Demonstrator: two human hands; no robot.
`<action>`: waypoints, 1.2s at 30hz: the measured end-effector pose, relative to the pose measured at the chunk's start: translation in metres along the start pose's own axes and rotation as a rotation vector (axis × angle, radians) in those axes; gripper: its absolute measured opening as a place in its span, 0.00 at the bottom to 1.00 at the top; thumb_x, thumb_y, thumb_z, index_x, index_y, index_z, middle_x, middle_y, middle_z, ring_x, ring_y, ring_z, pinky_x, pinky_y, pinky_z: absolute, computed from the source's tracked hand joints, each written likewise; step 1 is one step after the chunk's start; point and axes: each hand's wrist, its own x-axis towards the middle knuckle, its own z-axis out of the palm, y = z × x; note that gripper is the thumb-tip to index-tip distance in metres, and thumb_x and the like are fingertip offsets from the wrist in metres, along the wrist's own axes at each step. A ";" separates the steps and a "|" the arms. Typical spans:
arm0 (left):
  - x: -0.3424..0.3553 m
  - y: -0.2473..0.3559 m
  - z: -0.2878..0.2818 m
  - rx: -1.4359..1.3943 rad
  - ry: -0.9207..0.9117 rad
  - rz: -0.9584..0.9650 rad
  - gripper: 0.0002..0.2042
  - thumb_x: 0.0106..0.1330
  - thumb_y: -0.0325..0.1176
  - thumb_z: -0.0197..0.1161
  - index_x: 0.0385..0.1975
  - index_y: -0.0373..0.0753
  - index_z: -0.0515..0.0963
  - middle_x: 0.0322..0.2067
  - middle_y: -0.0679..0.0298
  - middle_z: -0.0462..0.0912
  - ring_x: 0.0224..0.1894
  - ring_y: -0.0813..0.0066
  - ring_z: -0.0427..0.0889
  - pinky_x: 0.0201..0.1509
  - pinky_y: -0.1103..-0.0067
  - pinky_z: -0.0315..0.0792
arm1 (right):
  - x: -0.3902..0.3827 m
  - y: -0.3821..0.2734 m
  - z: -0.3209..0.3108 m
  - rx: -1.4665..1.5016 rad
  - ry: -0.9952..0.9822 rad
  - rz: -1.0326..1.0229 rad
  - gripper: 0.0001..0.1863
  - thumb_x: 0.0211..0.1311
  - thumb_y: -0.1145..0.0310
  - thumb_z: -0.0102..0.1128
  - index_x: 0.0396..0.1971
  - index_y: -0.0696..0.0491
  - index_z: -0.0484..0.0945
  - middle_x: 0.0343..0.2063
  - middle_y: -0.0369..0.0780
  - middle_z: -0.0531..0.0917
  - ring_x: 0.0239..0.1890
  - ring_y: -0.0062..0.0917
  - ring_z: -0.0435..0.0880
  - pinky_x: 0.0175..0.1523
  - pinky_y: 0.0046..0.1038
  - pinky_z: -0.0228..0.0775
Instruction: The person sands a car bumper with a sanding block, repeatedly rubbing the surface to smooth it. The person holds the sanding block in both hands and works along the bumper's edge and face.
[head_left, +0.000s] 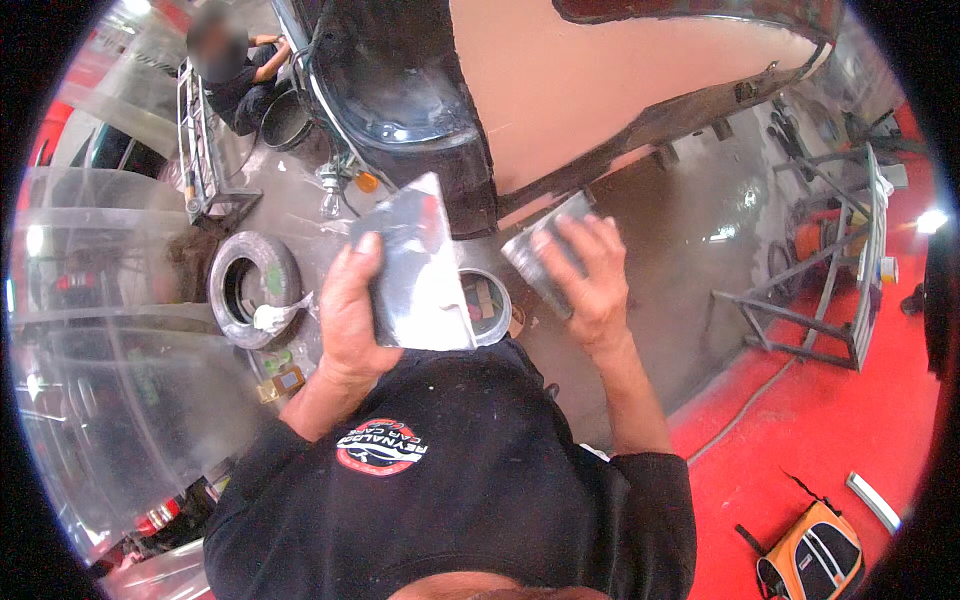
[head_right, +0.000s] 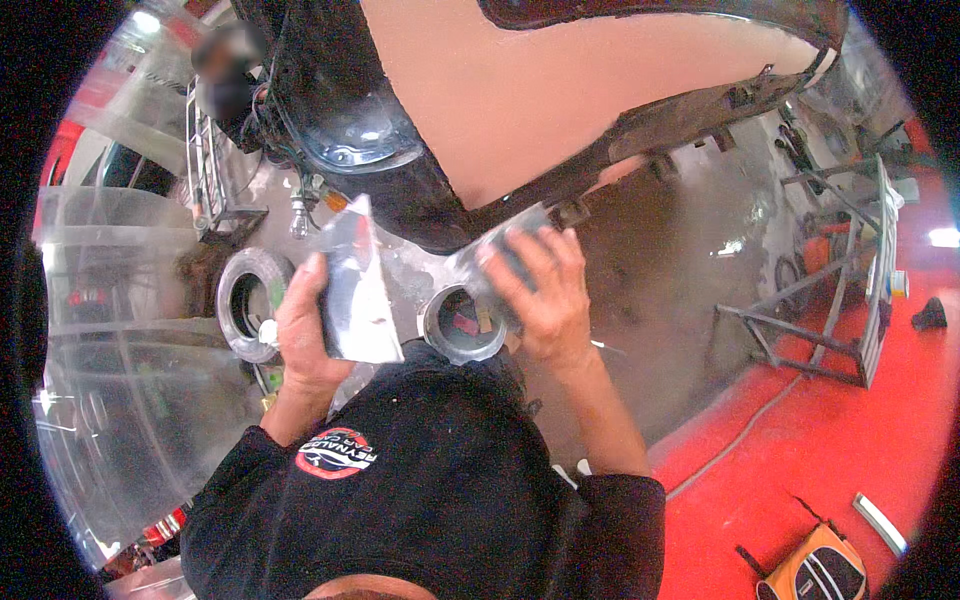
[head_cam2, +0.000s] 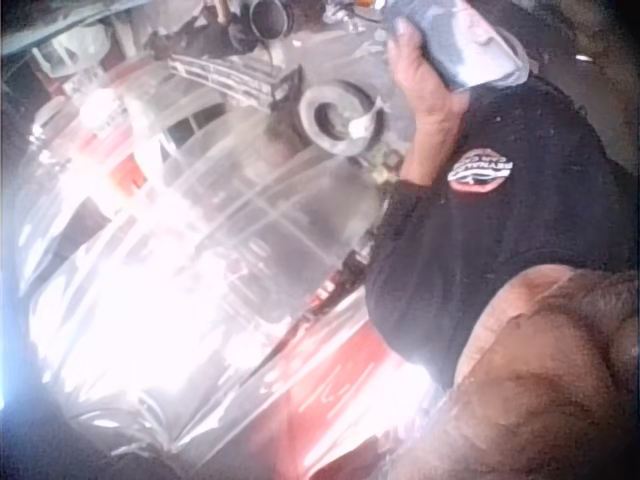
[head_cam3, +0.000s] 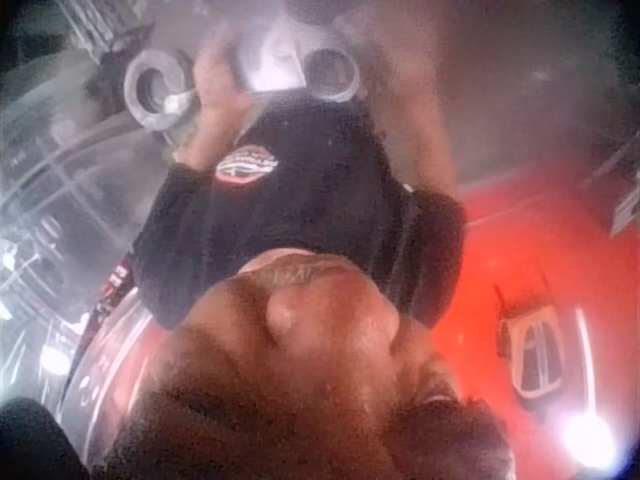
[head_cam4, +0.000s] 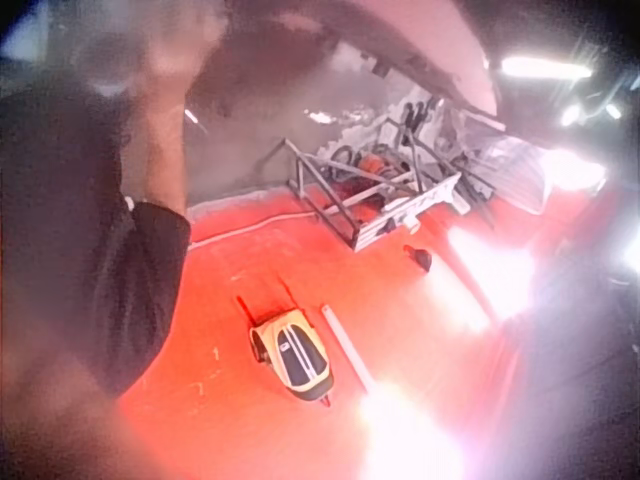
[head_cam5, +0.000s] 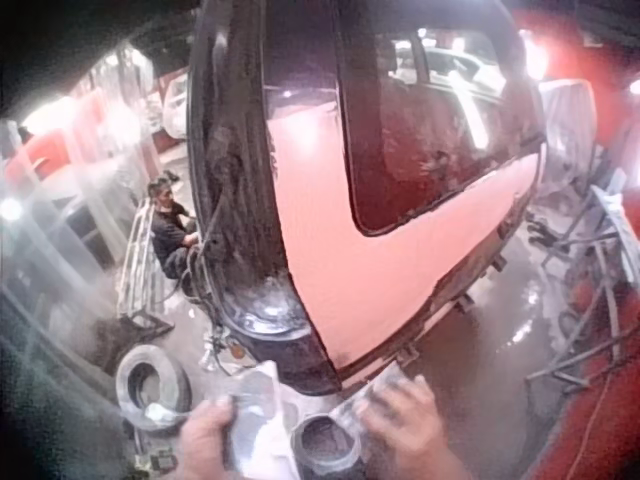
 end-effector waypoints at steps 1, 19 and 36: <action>0.001 0.001 -0.001 -0.067 0.066 0.035 0.17 0.74 0.38 0.51 0.56 0.34 0.71 0.49 0.55 0.81 0.48 0.62 0.84 0.52 0.67 0.79 | 0.007 0.011 0.009 -0.010 0.081 0.009 0.21 0.58 0.64 0.61 0.54 0.41 0.81 0.58 0.42 0.75 0.59 0.44 0.71 0.67 0.53 0.60; -0.016 -0.007 -0.020 0.109 0.206 0.003 0.16 0.75 0.35 0.51 0.56 0.33 0.71 0.48 0.57 0.81 0.48 0.67 0.83 0.52 0.67 0.80 | 0.135 0.045 0.036 -0.406 0.444 -0.185 0.23 0.61 0.65 0.60 0.57 0.39 0.80 0.57 0.35 0.78 0.58 0.36 0.72 0.65 0.43 0.58; -0.010 -0.012 -0.017 0.137 0.236 -0.031 0.16 0.74 0.36 0.52 0.55 0.33 0.71 0.48 0.56 0.81 0.47 0.66 0.84 0.52 0.68 0.80 | 0.108 0.052 0.063 -0.270 0.433 -0.177 0.27 0.53 0.70 0.65 0.57 0.40 0.81 0.60 0.38 0.77 0.57 0.43 0.71 0.64 0.42 0.63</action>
